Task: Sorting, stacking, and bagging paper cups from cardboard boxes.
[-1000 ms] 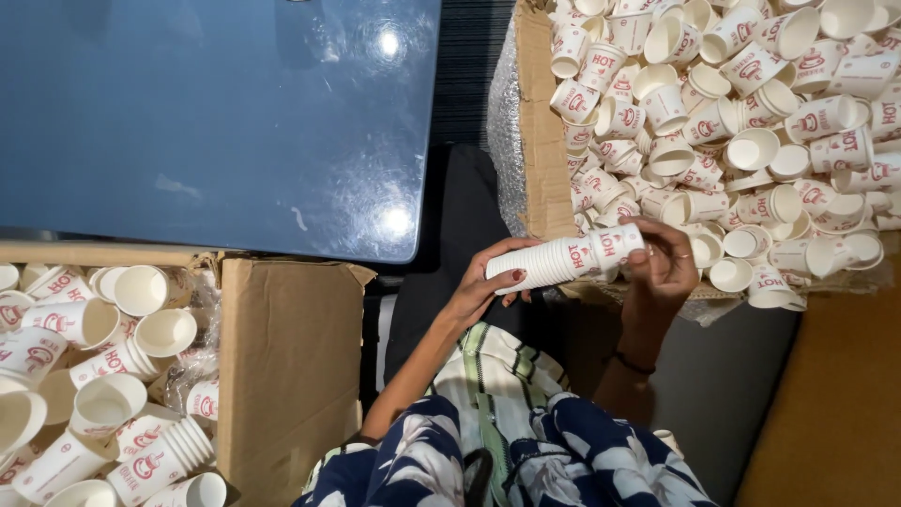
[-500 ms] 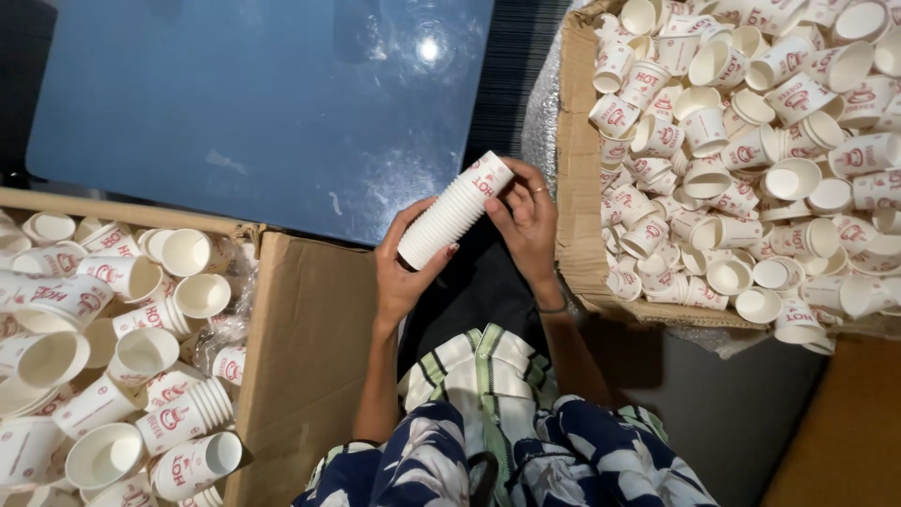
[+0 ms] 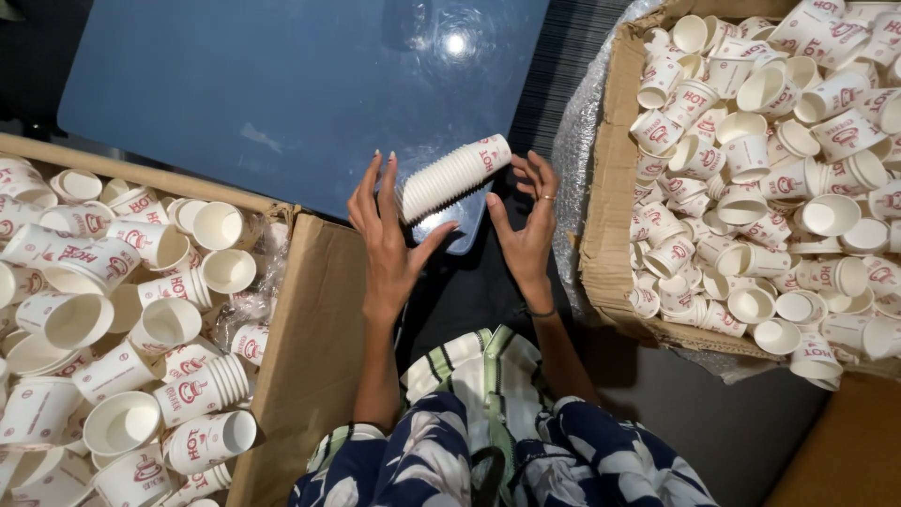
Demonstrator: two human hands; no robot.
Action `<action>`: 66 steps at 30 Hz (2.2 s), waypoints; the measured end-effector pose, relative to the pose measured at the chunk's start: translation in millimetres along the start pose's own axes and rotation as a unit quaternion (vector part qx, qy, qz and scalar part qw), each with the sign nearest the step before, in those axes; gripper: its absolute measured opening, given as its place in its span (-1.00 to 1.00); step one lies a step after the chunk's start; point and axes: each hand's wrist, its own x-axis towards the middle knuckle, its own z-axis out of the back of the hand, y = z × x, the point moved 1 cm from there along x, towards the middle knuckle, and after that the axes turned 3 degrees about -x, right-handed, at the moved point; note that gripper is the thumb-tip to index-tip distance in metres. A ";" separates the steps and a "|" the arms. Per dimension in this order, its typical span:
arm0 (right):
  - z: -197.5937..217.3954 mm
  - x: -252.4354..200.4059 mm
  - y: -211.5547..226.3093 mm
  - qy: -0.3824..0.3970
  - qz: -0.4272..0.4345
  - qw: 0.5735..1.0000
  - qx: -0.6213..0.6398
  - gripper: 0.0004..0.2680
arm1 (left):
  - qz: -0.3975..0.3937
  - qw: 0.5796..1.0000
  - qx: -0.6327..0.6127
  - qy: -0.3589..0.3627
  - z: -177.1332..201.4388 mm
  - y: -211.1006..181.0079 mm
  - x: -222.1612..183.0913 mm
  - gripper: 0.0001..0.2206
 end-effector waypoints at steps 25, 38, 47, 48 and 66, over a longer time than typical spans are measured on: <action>-53.6 45.7 -8.0 0.076 0.139 0.973 -0.171 -0.61 | -0.017 0.997 -0.052 -0.058 16.0 27.7 21.2 -0.30; -20.0 -31.3 54.7 0.065 0.077 0.965 -0.243 -0.32 | 0.031 0.983 -0.181 0.031 1.3 39.5 -38.5 -0.43; -22.1 -39.8 46.8 0.051 0.086 0.961 -0.259 -0.31 | 0.001 0.986 -0.162 0.042 -8.4 58.3 -46.4 -0.43; -22.0 -40.1 46.4 0.051 0.085 0.961 -0.260 -0.31 | 0.001 0.986 -0.163 0.043 -8.0 60.1 -47.0 -0.43; -9.9 -38.9 42.6 0.089 0.073 0.960 -0.255 -0.32 | -0.001 0.990 -0.128 0.054 -5.5 53.4 -40.6 -0.41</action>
